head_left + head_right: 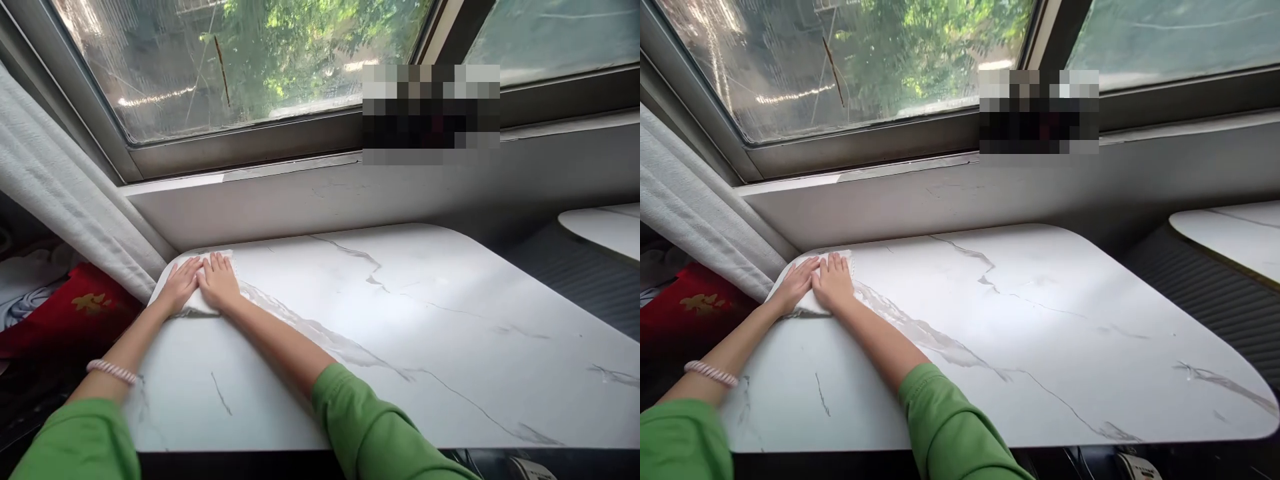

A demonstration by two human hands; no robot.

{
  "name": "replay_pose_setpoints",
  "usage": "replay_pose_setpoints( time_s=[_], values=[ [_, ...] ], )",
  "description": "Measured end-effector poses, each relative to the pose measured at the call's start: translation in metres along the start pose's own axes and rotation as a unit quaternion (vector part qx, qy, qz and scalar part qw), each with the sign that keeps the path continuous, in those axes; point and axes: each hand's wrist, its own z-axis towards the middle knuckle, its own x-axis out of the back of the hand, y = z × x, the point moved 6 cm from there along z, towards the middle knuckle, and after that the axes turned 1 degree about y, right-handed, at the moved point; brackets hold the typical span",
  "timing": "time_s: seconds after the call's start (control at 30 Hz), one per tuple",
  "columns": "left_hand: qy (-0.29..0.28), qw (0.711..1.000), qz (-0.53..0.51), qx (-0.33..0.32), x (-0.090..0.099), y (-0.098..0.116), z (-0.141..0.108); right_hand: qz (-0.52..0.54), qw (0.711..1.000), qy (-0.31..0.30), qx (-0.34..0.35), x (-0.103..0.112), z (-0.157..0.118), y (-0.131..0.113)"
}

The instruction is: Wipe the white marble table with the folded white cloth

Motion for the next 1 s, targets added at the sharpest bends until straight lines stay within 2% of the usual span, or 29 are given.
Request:
replay_pose_setpoints(
  time_s=[0.1, 0.2, 0.33, 0.53, 0.63, 0.73, 0.87, 1.0],
  values=[
    [-0.007, 1.000, 0.009, -0.010, -0.007, 0.002, 0.045, -0.038, 0.999, 0.030, -0.006, 0.007, 0.027, 0.026],
    [0.001, 1.000, 0.006, -0.017, -0.011, 0.005, 0.069, -0.055, 0.997, 0.050, -0.011, 0.013, 0.040, 0.041],
    [0.011, 1.000, 0.002, -0.014, -0.012, 0.006, 0.075, -0.056, 0.997, 0.052, -0.005, 0.015, 0.044, 0.045],
    [-0.012, 0.999, 0.039, -0.012, -0.010, 0.015, 0.062, -0.064, 0.997, 0.045, -0.004, 0.018, 0.034, 0.041],
    [0.000, 0.996, 0.073, -0.047, -0.009, 0.028, 0.043, -0.071, 0.997, 0.026, 0.007, 0.022, 0.015, 0.037],
    [0.024, 0.993, 0.088, -0.079, -0.010, 0.044, 0.012, -0.053, 0.998, 0.012, 0.016, 0.029, -0.021, 0.028],
    [0.045, 0.989, 0.080, -0.115, -0.009, 0.081, -0.048, 0.013, 1.000, -0.017, -0.011, 0.042, -0.087, 0.015],
    [0.086, 0.983, 0.077, -0.145, 0.003, 0.134, -0.118, 0.112, 0.985, -0.127, -0.011, 0.058, -0.158, 0.001]
  ],
)
